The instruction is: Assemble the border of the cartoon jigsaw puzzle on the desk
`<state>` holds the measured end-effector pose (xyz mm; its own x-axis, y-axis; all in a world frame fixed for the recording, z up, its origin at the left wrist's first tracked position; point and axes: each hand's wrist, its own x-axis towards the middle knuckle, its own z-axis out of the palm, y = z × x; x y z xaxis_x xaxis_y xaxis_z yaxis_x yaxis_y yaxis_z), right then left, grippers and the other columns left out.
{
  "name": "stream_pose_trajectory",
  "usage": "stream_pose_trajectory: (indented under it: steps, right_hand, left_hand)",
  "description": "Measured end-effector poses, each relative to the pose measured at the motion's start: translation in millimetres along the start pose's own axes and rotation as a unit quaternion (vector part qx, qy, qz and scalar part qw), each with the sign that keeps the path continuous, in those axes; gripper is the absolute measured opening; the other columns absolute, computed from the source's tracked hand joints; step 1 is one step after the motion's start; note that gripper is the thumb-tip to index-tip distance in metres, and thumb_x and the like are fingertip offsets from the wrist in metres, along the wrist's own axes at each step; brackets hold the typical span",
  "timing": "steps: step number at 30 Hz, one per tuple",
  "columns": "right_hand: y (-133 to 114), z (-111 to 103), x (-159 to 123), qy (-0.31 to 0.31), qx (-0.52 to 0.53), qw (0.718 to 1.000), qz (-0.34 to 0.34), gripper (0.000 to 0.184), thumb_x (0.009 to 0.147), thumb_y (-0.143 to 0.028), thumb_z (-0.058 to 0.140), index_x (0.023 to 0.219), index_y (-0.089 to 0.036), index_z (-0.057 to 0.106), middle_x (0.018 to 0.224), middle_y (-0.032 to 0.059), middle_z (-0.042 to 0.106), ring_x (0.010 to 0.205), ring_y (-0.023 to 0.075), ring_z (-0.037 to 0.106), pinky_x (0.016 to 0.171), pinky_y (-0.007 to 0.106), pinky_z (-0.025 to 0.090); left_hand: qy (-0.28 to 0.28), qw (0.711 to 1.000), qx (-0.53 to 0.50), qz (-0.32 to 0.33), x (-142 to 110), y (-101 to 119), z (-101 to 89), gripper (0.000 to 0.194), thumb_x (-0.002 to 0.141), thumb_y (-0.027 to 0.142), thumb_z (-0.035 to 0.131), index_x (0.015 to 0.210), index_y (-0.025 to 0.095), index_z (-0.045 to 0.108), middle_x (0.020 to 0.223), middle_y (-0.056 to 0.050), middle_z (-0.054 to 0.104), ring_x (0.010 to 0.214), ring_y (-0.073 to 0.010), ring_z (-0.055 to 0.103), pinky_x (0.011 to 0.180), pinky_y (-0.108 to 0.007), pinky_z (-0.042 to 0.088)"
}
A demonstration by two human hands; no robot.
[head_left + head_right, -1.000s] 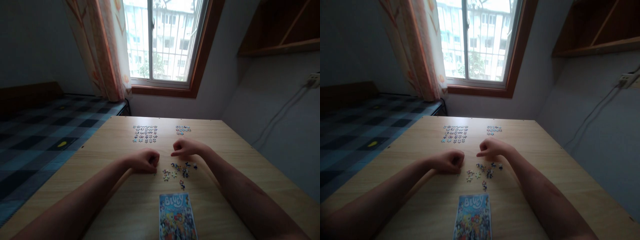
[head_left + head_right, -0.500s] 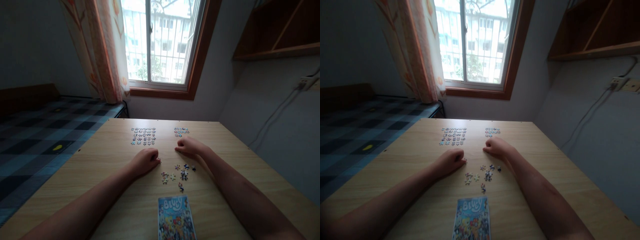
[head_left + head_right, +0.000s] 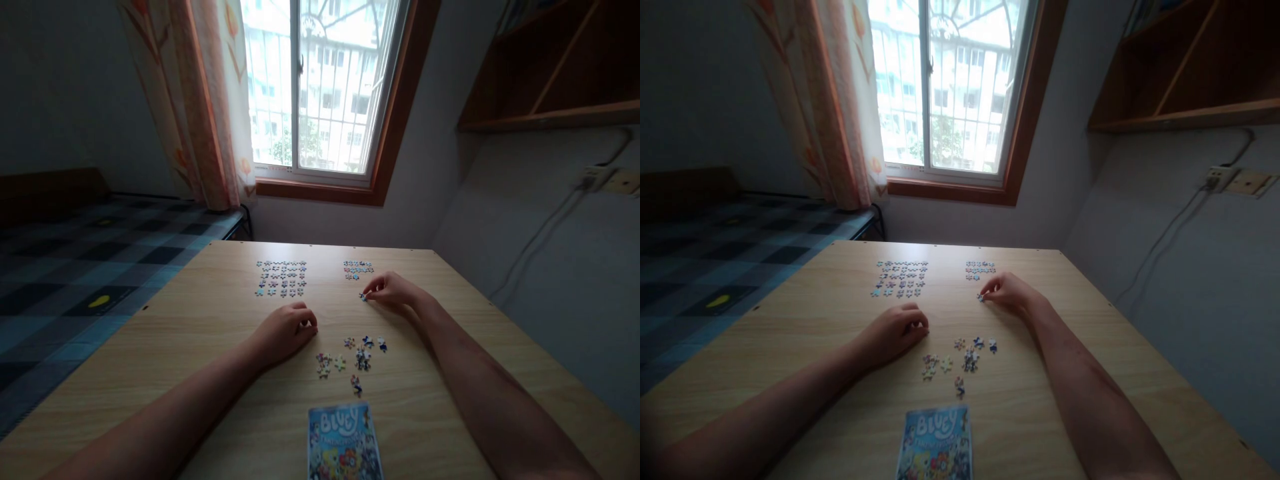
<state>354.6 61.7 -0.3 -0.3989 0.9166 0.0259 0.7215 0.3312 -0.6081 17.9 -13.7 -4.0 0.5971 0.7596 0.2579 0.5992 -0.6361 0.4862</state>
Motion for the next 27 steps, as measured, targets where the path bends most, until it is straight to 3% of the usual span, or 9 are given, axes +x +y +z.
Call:
stream_pose_trajectory:
  steps: [6, 10, 14, 17, 27]
  right_hand:
    - [3.3, 6.0, 2.2, 0.004, 0.008, 1.0, 0.004, 0.026, 0.078, -0.037, 0.071, 0.094, -0.02, 0.082, 0.079, 0.0041, 0.076, 0.067, 0.0141, 0.061, 0.061, 0.024, 0.042]
    - [8.8, 3.4, -0.6, 0.076, -0.092, 0.992, 0.03, 0.026, 0.084, -0.041, 0.066, 0.097, -0.025, 0.081, 0.083, 0.0041, 0.078, 0.068, 0.0161, 0.065, 0.063, 0.026, 0.044]
    - [11.6, 7.8, 1.3, 0.15, -0.208, 0.965, 0.049, 0.029, 0.092, -0.041, 0.057, 0.105, -0.029, 0.08, 0.102, 0.0051, 0.078, 0.083, 0.0194, 0.069, 0.071, 0.027, 0.047]
    - [11.0, 14.2, 6.4, 0.159, -0.224, 0.96, 0.046, 0.031, 0.095, -0.039, 0.053, 0.114, -0.031, 0.076, 0.112, 0.0043, 0.075, 0.091, 0.0201, 0.069, 0.074, 0.026, 0.048]
    - [11.6, 24.6, 13.1, 0.174, -0.24, 0.954, 0.051, 0.032, 0.098, -0.041, 0.049, 0.114, -0.033, 0.075, 0.108, 0.0034, 0.074, 0.09, 0.0195, 0.068, 0.069, 0.026, 0.046]
  left_hand:
    - [0.005, 1.0, 0.008, 0.011, -1.3, 1.2, 0.1, 0.017, 0.088, 0.025, 0.058, 0.09, 0.022, 0.074, 0.099, -0.006, 0.066, 0.078, -0.015, 0.062, 0.076, -0.029, 0.05]
    - [0.006, 1.0, 0.018, 0.015, -1.5, -0.5, 1.3, 0.02, 0.089, 0.022, 0.056, 0.094, 0.023, 0.075, 0.099, -0.006, 0.066, 0.082, -0.0161, 0.063, 0.079, -0.03, 0.051]
    - [0.005, 0.999, 0.025, 0.019, -1.3, -3.3, 2.7, 0.02, 0.089, 0.024, 0.056, 0.096, 0.024, 0.075, 0.099, -0.006, 0.066, 0.079, -0.0153, 0.063, 0.078, -0.029, 0.051]
    - [0.009, 0.999, 0.025, 0.023, -1.2, -4.3, 3.2, 0.02, 0.089, 0.023, 0.056, 0.096, 0.023, 0.075, 0.1, -0.006, 0.066, 0.079, -0.0149, 0.063, 0.077, -0.029, 0.051]
    - [0.011, 0.999, 0.027, 0.025, -1.2, -4.1, 4.2, 0.02, 0.089, 0.021, 0.056, 0.095, 0.023, 0.075, 0.098, -0.005, 0.067, 0.077, -0.0149, 0.063, 0.076, -0.028, 0.05]
